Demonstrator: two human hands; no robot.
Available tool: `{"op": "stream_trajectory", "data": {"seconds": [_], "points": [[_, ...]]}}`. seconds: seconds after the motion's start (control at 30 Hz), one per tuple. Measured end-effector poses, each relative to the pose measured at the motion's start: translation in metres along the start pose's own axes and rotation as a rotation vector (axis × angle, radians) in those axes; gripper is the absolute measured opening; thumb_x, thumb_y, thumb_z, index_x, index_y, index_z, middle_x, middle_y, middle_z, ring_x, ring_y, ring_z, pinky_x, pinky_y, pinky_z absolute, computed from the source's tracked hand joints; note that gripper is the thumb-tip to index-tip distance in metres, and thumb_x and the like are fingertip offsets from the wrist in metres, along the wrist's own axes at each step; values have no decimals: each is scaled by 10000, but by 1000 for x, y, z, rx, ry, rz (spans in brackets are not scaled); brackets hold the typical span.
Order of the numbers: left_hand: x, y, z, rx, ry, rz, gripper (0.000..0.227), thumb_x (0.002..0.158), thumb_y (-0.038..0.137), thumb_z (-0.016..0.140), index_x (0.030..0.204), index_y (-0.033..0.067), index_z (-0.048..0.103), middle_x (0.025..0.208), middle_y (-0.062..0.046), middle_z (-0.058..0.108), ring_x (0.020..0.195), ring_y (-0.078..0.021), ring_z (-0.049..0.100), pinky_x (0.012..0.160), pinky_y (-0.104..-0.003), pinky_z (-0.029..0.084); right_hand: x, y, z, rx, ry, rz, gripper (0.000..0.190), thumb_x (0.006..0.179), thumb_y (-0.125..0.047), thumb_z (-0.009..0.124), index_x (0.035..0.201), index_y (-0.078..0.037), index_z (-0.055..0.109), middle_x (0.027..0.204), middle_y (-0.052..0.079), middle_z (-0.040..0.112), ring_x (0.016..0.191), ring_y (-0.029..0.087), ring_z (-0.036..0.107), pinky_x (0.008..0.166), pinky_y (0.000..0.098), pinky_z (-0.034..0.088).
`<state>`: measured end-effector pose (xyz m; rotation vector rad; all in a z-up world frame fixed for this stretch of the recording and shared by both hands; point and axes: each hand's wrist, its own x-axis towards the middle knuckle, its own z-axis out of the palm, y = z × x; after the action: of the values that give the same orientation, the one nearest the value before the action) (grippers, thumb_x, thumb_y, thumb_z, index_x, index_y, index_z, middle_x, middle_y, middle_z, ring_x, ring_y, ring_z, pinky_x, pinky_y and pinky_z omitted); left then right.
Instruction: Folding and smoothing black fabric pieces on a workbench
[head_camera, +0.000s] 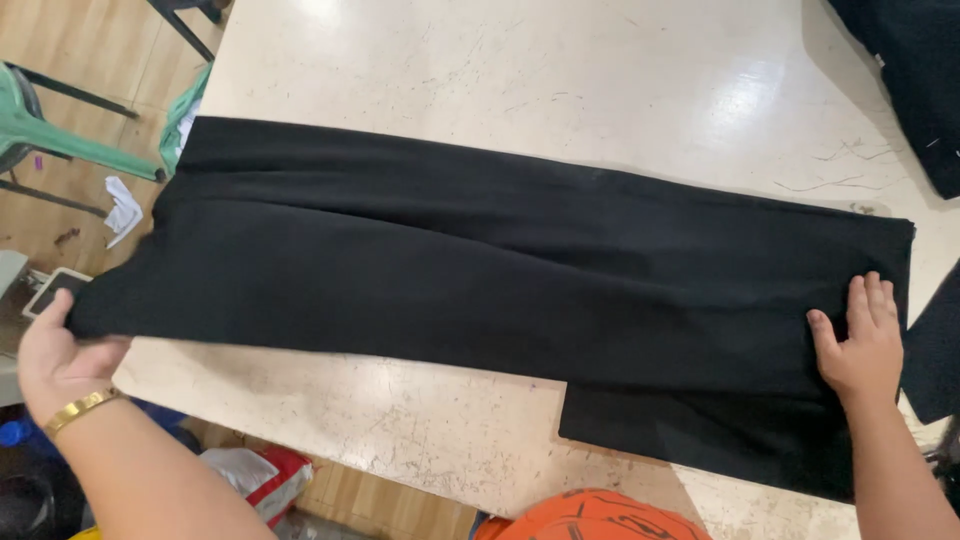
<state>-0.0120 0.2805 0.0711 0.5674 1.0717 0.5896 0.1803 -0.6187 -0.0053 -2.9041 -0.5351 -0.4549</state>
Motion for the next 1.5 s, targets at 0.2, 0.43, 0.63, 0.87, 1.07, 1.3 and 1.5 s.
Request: {"op": "stream_trajectory", "data": {"seconds": [0.2, 0.43, 0.63, 0.87, 1.07, 1.3, 1.5], "points": [[73, 19, -82, 566, 322, 19, 339, 696, 687, 664, 934, 446, 643, 957, 268, 750, 810, 61, 727, 713, -147, 587, -1, 0, -2, 14, 0, -9, 618, 913, -202, 576, 1375, 195, 472, 1414, 379, 426, 1324, 502, 369, 1070, 534, 325], [53, -57, -29, 1757, 871, 477, 502, 759, 266, 695, 1154, -4, 540, 1117, -212, 458, 982, -419, 457, 767, -501, 453, -1, -4, -3, 18, -8, -10, 600, 919, -170, 580, 1362, 225, 490, 1410, 405, 433, 1320, 523, 374, 1078, 540, 317], [82, -75, 65, 1629, -179, 1446, 349, 792, -47, 566, 1135, -32, 628, 1056, -236, 560, 1011, -412, 500, 871, -490, 350, -4, 2, 1, -27, -21, -39, 615, 937, -185, 570, 1383, 231, 488, 1422, 412, 438, 1325, 534, 378, 1072, 561, 326], [84, -87, 107, 2146, -209, 1146, 350, 738, 42, 528, 1035, 134, 689, 989, -166, 607, 870, -401, 590, 711, -498, 484, -4, 5, 2, -28, -31, -47, 609, 918, -145, 597, 1383, 231, 482, 1417, 420, 431, 1319, 546, 380, 1056, 579, 343], [101, -71, 79, 2105, -213, 1227, 273, 701, 78, 526, 904, 154, 692, 889, -157, 591, 819, -372, 580, 695, -465, 473, 0, -3, -3, 34, -14, -53, 599, 912, -104, 613, 1370, 261, 486, 1413, 446, 432, 1305, 584, 381, 1077, 599, 316], [94, -91, 71, 1971, 155, 1190, 363, 919, 429, 667, 767, 112, 755, 811, -138, 656, 760, -385, 608, 605, -506, 461, 4, -11, -8, 131, -6, -77, 582, 908, -36, 596, 1371, 270, 422, 1405, 472, 376, 1300, 616, 323, 1079, 640, 278], [56, -98, 95, 1691, 193, 1020, 425, 678, 294, 810, 923, 101, 522, 983, -126, 524, 874, -344, 549, 696, -476, 442, 2, -14, -11, -10, -51, -7, 594, 904, -45, 643, 1369, 297, 503, 1460, 411, 394, 1328, 513, 394, 1103, 516, 307]]}}
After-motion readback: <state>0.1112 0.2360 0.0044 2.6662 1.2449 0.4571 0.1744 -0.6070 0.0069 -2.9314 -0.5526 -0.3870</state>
